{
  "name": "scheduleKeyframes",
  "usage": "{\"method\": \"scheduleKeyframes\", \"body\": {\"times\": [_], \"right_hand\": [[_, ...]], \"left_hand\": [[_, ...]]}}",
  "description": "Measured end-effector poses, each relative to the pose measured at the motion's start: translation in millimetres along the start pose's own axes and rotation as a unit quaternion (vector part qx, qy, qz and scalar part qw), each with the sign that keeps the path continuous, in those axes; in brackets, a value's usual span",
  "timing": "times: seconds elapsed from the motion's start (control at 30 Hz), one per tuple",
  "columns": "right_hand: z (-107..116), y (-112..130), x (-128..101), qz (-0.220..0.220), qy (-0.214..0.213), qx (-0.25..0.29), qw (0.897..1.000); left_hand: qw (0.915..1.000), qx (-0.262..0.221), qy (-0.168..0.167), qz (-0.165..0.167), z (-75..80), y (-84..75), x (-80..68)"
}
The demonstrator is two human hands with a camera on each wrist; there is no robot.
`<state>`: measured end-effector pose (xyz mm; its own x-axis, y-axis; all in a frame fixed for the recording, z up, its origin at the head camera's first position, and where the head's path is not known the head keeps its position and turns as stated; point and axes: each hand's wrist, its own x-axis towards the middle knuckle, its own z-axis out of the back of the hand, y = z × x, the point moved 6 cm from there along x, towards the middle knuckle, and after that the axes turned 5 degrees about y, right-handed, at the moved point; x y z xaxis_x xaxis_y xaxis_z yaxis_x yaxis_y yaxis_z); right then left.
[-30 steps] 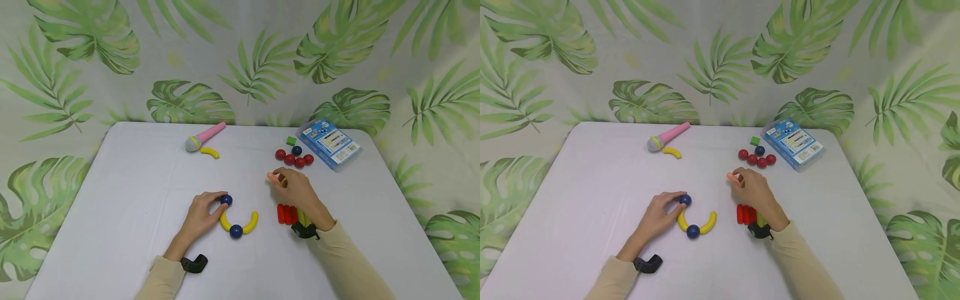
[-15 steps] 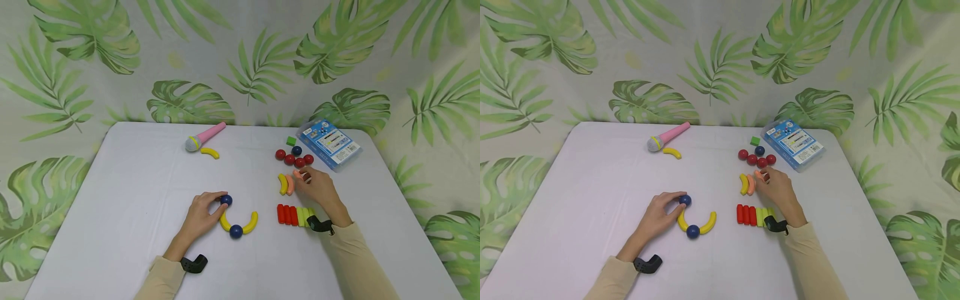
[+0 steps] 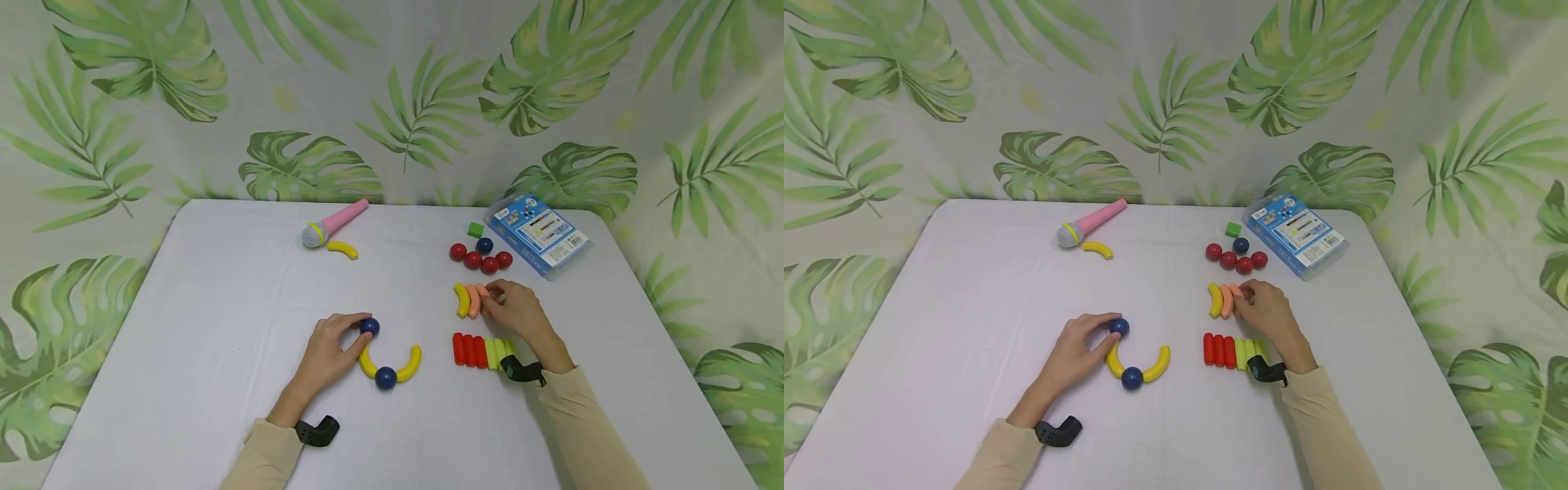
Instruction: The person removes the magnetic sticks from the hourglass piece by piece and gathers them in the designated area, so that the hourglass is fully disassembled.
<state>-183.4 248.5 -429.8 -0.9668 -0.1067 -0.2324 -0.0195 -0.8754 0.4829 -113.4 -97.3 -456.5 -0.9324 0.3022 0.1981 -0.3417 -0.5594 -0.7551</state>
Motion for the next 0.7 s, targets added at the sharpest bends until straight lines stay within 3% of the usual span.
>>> {"method": "scheduleKeyframes", "body": {"times": [0.43,0.7], "right_hand": [[8.8,6.1,-7.8,0.009,-0.022,-0.006,1.0],[12.9,34.0,-17.9,0.053,-0.074,-0.012,0.996]], "left_hand": [[0.9999,-0.003,0.005,0.009,-1.4,1.0,1.0],[1.0,-0.001,-0.001,-0.003,-2.7,-1.2,0.0]]}}
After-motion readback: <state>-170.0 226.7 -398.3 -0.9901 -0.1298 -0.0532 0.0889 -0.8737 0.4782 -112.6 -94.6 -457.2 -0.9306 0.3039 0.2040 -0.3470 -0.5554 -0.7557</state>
